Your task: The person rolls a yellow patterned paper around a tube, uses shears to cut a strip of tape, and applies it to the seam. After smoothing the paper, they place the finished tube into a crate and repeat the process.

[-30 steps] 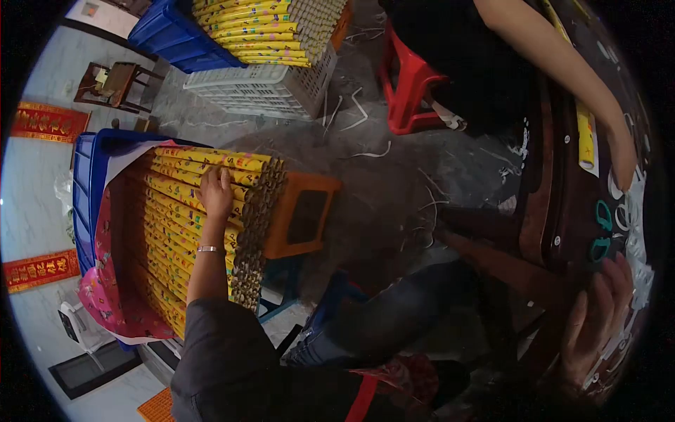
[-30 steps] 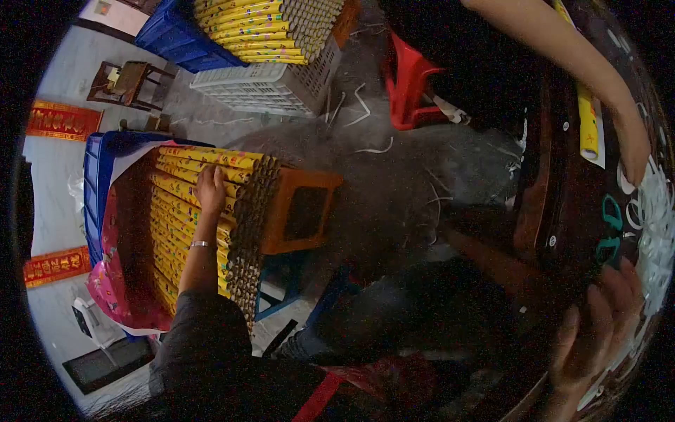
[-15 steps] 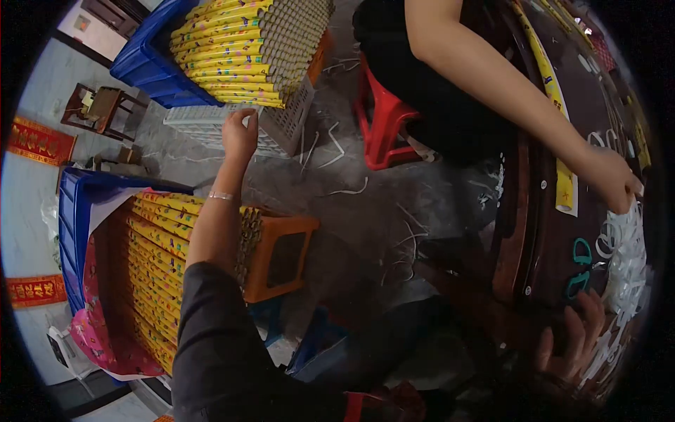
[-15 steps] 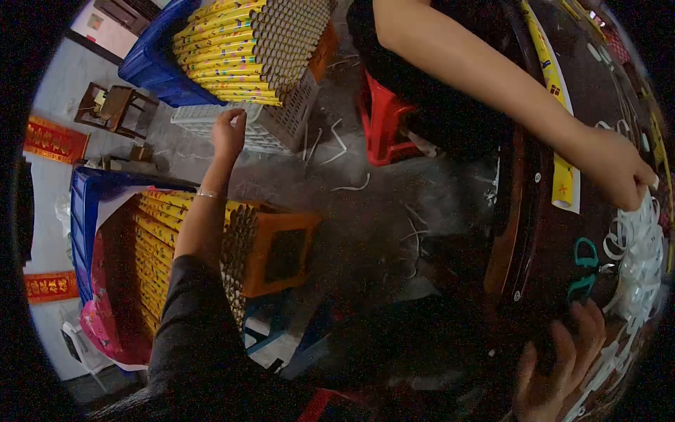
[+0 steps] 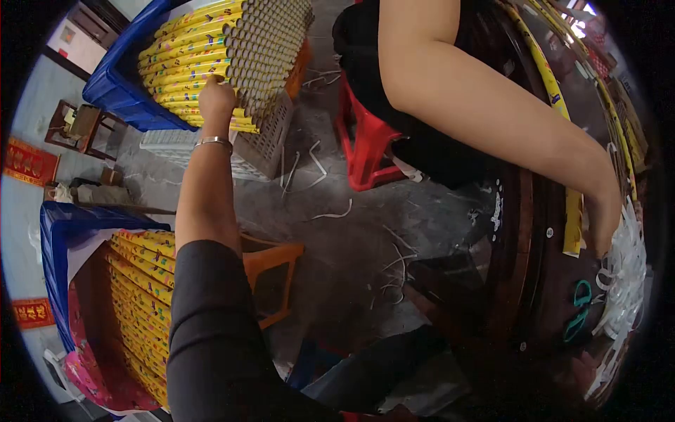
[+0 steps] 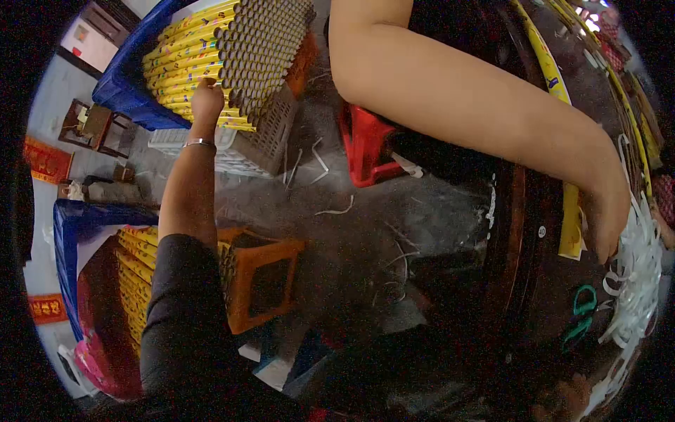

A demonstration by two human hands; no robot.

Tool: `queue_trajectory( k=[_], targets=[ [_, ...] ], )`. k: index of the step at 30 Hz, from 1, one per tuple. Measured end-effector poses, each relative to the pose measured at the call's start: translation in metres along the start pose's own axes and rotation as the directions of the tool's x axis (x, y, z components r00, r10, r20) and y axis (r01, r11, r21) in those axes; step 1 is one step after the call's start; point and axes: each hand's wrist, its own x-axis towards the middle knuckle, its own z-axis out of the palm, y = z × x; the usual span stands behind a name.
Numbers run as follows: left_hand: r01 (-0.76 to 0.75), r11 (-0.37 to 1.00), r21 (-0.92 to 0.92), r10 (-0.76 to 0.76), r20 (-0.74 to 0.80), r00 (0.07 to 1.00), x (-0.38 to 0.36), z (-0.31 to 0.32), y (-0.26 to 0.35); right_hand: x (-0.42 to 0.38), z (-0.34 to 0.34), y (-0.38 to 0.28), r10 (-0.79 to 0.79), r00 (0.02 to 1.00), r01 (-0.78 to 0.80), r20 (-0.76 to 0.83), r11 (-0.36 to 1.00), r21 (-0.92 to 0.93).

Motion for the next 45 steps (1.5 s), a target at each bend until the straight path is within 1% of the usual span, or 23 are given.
queue_trajectory(
  k=[2,3,5,9,12,14,15,17,18,19,24,26,30,32,33,35,36,37,38,39,41,43,45],
  targets=[
    [-0.169,0.939,0.299,0.163,0.044,0.986,0.002,0.008,-0.004,0.002,-0.001,0.002,0.009,1.0,-0.009,0.02,1.0,0.014],
    [-0.182,0.873,0.452,0.084,0.229,0.97,-0.013,-0.01,0.022,0.002,-0.002,0.004,0.014,1.0,-0.015,0.027,1.0,0.022],
    [-0.271,0.624,0.733,0.227,0.161,0.96,-0.018,0.004,0.02,0.002,-0.004,0.006,0.025,0.998,-0.027,0.049,0.999,0.035],
    [-0.184,0.587,0.788,0.249,0.04,0.968,-0.008,0.022,0.018,0.001,-0.006,0.007,0.029,0.996,-0.033,0.082,0.998,0.049],
    [-0.176,0.41,0.895,0.327,0.036,0.945,-0.001,0.033,0.019,-0.002,-0.01,0.01,0.04,0.994,-0.045,0.105,0.998,0.05],
    [-0.176,0.205,0.963,0.246,0.123,0.961,0.006,0.035,0.026,-0.003,-0.014,0.01,0.039,0.992,-0.044,0.118,0.998,0.04],
    [-0.302,0.199,0.932,0.237,0.253,0.938,0.004,0.029,0.031,-0.004,-0.016,0.01,0.044,0.991,-0.05,0.123,0.998,0.041],
    [-0.368,0.139,0.919,0.356,0.301,0.885,0.006,0.025,0.032,-0.005,-0.016,0.01,0.051,0.99,-0.057,0.129,0.998,0.042],
    [-0.43,0.225,0.875,0.1,0.418,0.903,-0.013,-0.006,0.078,-0.004,-0.016,0.01,0.052,0.989,-0.058,0.136,0.997,0.048],
    [-0.429,0.222,0.876,0.096,0.418,0.903,-0.014,-0.007,0.077,-0.004,-0.016,0.01,0.055,0.989,-0.063,0.139,0.997,0.051],
    [-0.544,0.187,0.818,0.271,0.489,0.829,-0.015,0.02,0.069,-0.002,-0.013,0.009,0.068,0.987,-0.079,0.144,0.994,0.072],
    [-0.632,-0.011,0.775,0.3,0.605,0.737,-0.057,-0.006,0.111,0.0,-0.011,0.007,0.065,0.987,-0.077,0.144,0.994,0.079],
    [-0.654,0.207,0.727,0.363,0.564,0.742,-0.069,-0.01,0.128,0.0,-0.009,0.005,0.07,0.986,-0.083,0.148,0.993,0.087],
    [-0.652,0.584,0.484,0.454,0.471,0.756,-0.084,-0.039,0.131,0.0,-0.011,0.005,0.066,0.985,-0.08,0.158,0.993,0.088],
    [-0.585,0.782,0.213,0.557,0.181,0.81,-0.076,-0.025,0.104,0.003,-0.012,-0.001,0.07,0.985,-0.086,0.16,0.992,0.094],
    [-0.218,0.969,-0.114,0.185,-0.248,0.951,-0.064,-0.003,0.077,0.001,-0.011,0.001,0.086,0.981,-0.102,0.177,0.991,0.085],
    [0.022,0.929,-0.37,-0.116,-0.235,0.965,-0.036,0.029,0.038,0.004,-0.011,0.002,0.085,0.98,-0.102,0.178,0.991,0.087],
    [0.23,0.655,-0.72,-0.411,-0.084,0.908,-0.042,0.023,0.046,0.004,-0.012,0.001,0.083,0.979,-0.1,0.184,0.991,0.088],
    [0.38,0.39,-0.839,-0.566,0.107,0.817,-0.043,0.024,0.045,0.006,-0.013,0.002,0.084,0.978,-0.103,0.19,0.99,0.092],
    [0.461,0.078,-0.884,-0.682,0.29,0.671,-0.044,0.026,0.044,0.008,-0.011,0.0,0.08,0.977,-0.1,0.196,0.99,0.097],
    [0.441,-0.012,-0.897,-0.565,0.37,0.738,-0.045,0.053,0.021,0.01,-0.013,0.0,0.089,0.973,-0.112,0.212,0.989,0.097],
    [0.696,0.139,-0.705,-0.498,0.557,0.664,-0.044,0.049,0.009,0.013,-0.012,-0.001,0.098,0.972,-0.121,0.213,0.988,0.095],
    [0.221,0.912,-0.344,-0.196,0.108,0.975,-0.02,0.088,-0.075,0.017,-0.009,-0.003,0.087,0.972,-0.115,0.22,0.987,0.114]
  ],
)
